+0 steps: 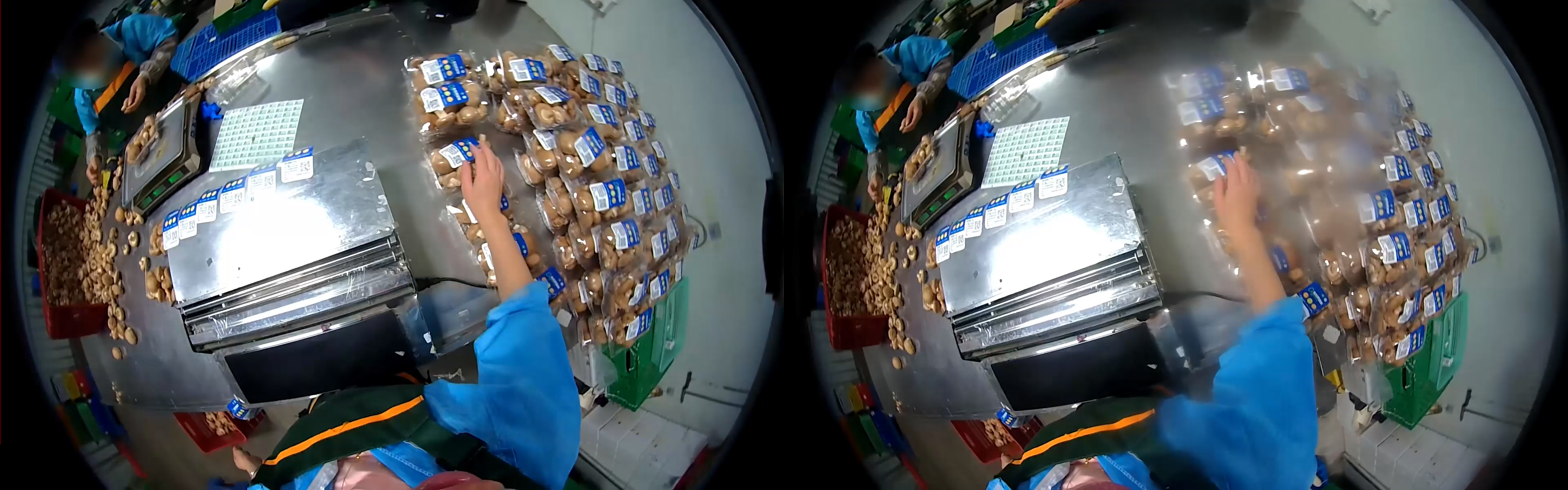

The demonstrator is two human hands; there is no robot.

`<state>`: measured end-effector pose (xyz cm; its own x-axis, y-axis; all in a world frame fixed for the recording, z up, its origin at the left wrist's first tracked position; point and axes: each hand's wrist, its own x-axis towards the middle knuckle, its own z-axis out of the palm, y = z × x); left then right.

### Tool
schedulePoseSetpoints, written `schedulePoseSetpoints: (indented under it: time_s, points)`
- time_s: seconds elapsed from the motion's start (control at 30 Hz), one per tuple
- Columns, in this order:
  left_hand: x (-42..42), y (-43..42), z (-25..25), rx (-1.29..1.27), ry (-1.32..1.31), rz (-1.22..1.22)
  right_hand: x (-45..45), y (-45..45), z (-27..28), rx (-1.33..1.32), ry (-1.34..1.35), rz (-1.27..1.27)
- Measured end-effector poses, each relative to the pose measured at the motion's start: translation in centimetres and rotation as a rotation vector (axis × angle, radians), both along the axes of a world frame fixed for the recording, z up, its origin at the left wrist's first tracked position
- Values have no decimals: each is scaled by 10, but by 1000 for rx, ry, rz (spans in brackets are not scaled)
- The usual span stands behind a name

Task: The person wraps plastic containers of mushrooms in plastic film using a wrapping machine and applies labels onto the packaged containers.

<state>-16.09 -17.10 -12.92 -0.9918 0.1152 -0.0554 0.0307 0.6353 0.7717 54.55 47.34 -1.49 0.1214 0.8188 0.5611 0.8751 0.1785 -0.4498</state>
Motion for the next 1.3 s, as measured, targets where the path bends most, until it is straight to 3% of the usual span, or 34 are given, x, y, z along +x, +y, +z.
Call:
schedulePoseSetpoints:
  time_s: [0.1, 0.23, 0.27, 0.37, 0.4, 0.5, 0.53, 0.63, 0.67, 0.7, 0.77, 0.8, 0.87, 0.93, 0.97, 1.03, 1.13, 1.17, 1.23, 1.3]
  points:
    - [20, 12, 17, -16, -154, 171, 1, 16, -57, -166, -331, -26]
    - [42, 9, 40, -5, -245, 275, -9, 34, -31, -124, -308, -50]
    - [46, 12, 43, -5, -268, 295, -9, 44, -26, -66, -295, 49]
    - [61, 27, 52, -8, -328, 359, -15, 76, -44, -219, -294, 147]
    - [57, 21, 47, -68, -294, 355, -22, 81, -45, -395, -358, 8]
    - [95, 74, 78, 4, -200, 480, -32, 84, -47, -363, -487, -57]
    - [97, 71, 78, 12, -197, 448, -33, 84, -41, -459, -498, -55]
    - [87, 41, 54, 120, -187, 394, -30, 88, -17, -758, -403, 114]
    - [81, 34, 46, 216, -214, 424, -32, 82, -9, -659, -300, 170]
    - [65, -3, 20, 203, -140, 256, -34, 85, -5, -456, -328, 112]
    - [58, -11, 24, 42, -279, 212, -39, 87, -3, -66, -366, 15]
    - [66, -3, 29, 33, -219, 261, -41, 87, -3, 126, -370, -31]
    - [69, 20, 35, 29, -88, 344, -31, 96, 4, -179, -459, -54]
    - [63, 13, 29, 122, -154, 356, -18, 120, 27, -345, -451, 31]
    - [58, 2, 28, 154, -190, 362, -21, 132, 39, -96, -329, 109]
    - [62, -5, 28, 205, -207, 265, -21, 169, 40, 232, -448, 142]
    - [69, 0, 31, 187, -202, 238, -20, 214, 45, 214, -727, 158]
    - [67, -5, 28, 167, -187, 235, -24, 221, 52, -533, -761, -30]
    - [66, -10, 28, 120, -156, 230, -48, 231, 61, -545, -673, -302]
    - [82, -13, 42, -28, -75, 330, -82, 228, 79, -419, -779, -57]
